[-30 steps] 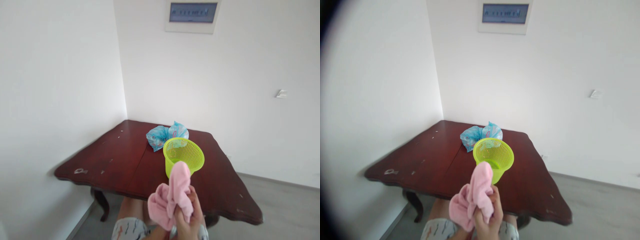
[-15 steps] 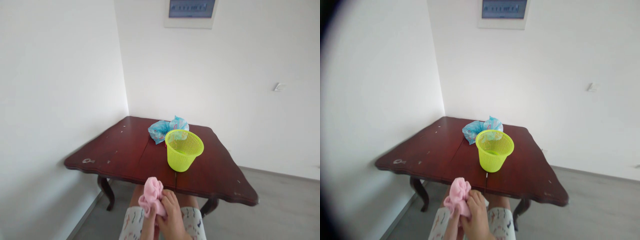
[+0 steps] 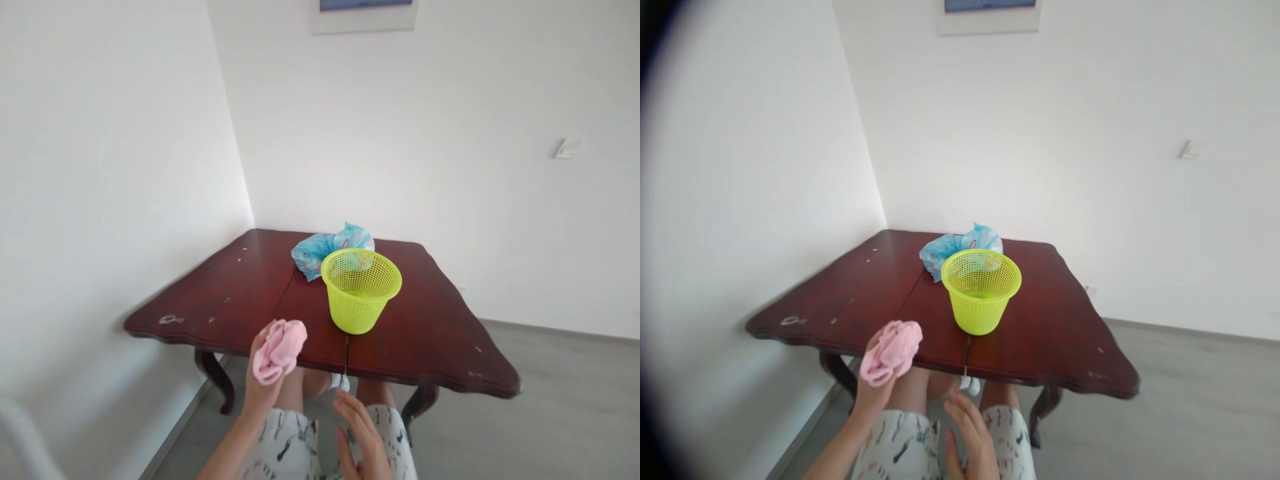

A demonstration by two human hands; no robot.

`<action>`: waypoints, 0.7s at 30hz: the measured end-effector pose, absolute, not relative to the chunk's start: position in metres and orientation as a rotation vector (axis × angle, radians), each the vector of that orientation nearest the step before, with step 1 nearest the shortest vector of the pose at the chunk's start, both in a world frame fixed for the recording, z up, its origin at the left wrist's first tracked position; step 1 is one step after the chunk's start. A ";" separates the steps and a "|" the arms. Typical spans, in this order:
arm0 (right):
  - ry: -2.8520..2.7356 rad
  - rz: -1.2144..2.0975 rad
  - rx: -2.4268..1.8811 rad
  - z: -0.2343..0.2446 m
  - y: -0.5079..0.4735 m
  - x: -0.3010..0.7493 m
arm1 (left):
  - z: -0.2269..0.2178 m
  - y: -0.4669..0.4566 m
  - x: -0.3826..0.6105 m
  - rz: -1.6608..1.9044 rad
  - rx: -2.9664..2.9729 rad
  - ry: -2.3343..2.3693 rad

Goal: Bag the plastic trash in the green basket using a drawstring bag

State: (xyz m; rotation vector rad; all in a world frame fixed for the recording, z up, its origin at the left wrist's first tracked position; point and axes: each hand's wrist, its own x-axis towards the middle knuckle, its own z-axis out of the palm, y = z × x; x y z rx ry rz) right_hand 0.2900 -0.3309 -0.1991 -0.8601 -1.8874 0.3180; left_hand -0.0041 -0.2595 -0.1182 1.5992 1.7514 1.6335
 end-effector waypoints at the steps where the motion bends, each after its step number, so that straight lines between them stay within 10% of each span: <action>1: -1.854 0.319 -0.880 -0.200 -0.332 0.291 | -0.111 -0.240 -0.019 1.669 1.710 1.785; 21: -1.713 0.366 -0.893 -0.158 -0.303 0.309 | -0.139 -0.136 -0.072 1.172 1.890 2.217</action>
